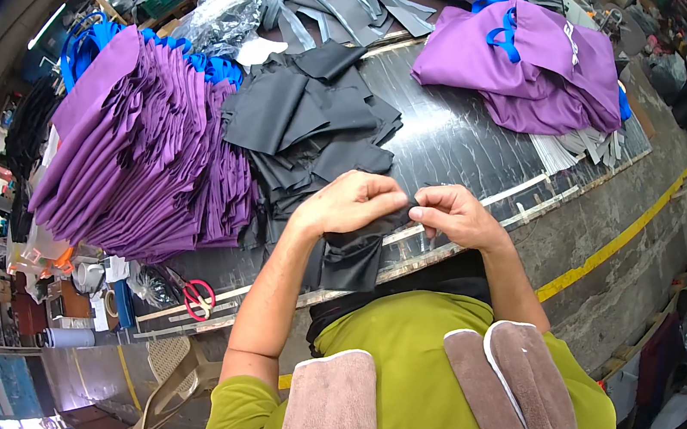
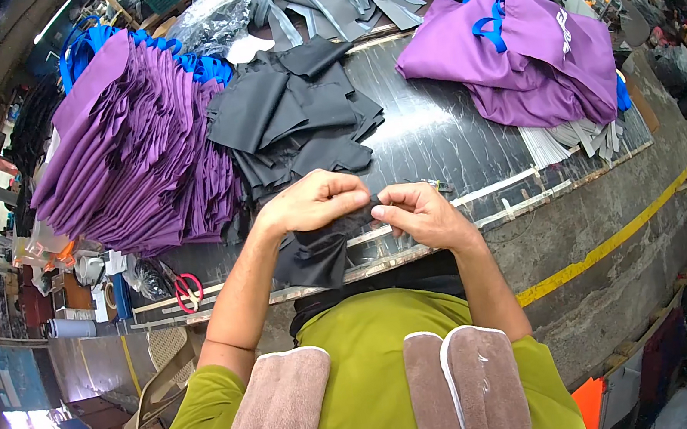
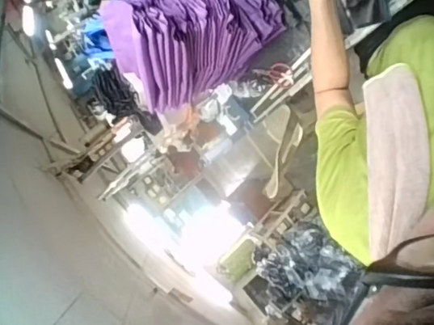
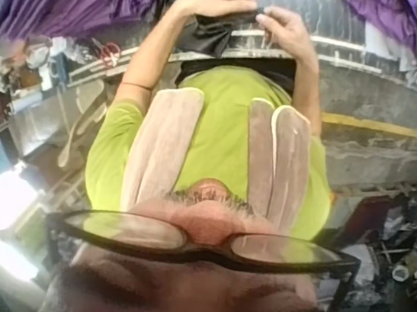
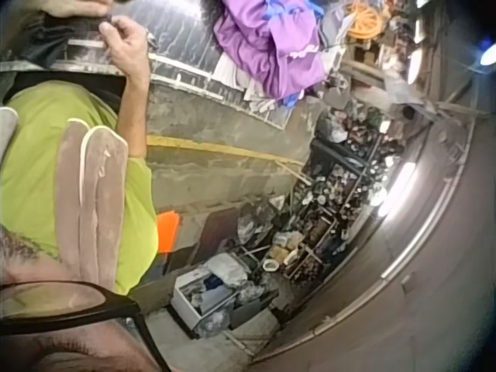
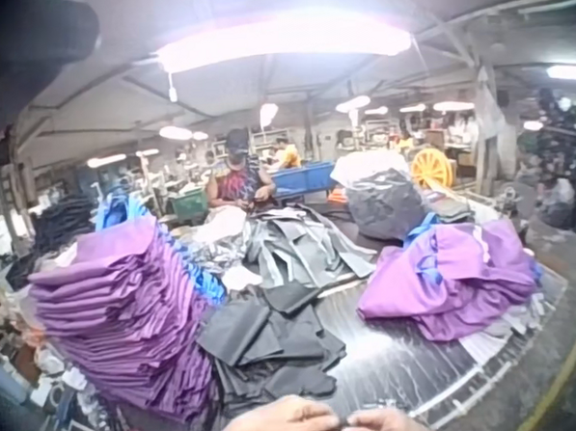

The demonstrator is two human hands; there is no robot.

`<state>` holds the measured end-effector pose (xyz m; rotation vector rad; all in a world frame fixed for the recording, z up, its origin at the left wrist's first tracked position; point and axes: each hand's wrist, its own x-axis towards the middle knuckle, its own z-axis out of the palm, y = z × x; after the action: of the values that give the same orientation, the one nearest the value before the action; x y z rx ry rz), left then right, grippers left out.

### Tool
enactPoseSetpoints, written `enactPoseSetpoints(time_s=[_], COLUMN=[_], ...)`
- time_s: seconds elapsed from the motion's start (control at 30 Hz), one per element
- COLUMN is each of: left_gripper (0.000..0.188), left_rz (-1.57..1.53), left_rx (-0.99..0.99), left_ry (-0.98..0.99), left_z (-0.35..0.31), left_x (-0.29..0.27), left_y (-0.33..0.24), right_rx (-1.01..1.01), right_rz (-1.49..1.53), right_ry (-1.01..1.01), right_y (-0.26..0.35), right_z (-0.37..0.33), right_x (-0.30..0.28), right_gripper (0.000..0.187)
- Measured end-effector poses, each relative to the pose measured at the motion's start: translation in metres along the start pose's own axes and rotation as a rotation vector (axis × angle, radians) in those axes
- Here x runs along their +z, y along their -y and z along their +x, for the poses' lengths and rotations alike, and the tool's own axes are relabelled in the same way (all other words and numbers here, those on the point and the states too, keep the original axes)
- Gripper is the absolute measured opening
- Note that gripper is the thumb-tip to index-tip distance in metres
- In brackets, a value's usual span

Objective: Trimming excess material from black fabric pieces using hand snips.

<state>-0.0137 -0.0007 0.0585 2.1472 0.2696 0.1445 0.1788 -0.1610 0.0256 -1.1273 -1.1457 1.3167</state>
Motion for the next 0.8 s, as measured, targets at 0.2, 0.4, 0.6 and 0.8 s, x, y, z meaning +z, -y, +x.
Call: enactPoseSetpoints(time_s=[0.2, 0.4, 0.6, 0.8], left_gripper=[0.014, 0.016, 0.016, 0.029], left_rz=[-0.322, -0.286, -0.368, -0.177], left_rx=[-0.034, 0.005, 0.009, -0.092], left_ry=[-0.180, -0.262, -0.128, 0.000], left_z=[0.008, 0.009, 0.005, -0.008], left_x=[0.025, 0.025, 0.026, 0.019], left_y=[0.004, 0.005, 0.018, 0.015], right_rx=[0.042, 0.171, 0.120, -0.140], right_rz=[-0.065, 0.229, 0.182, -0.229], right_ry=[-0.038, -0.008, 0.063, 0.008], right_y=[-0.002, 0.000, -0.016, -0.007], right_z=[0.001, -0.007, -0.008, -0.006], right_x=[-0.006, 0.011, -0.003, -0.020], right_gripper=[0.012, 0.017, 0.012, 0.021])
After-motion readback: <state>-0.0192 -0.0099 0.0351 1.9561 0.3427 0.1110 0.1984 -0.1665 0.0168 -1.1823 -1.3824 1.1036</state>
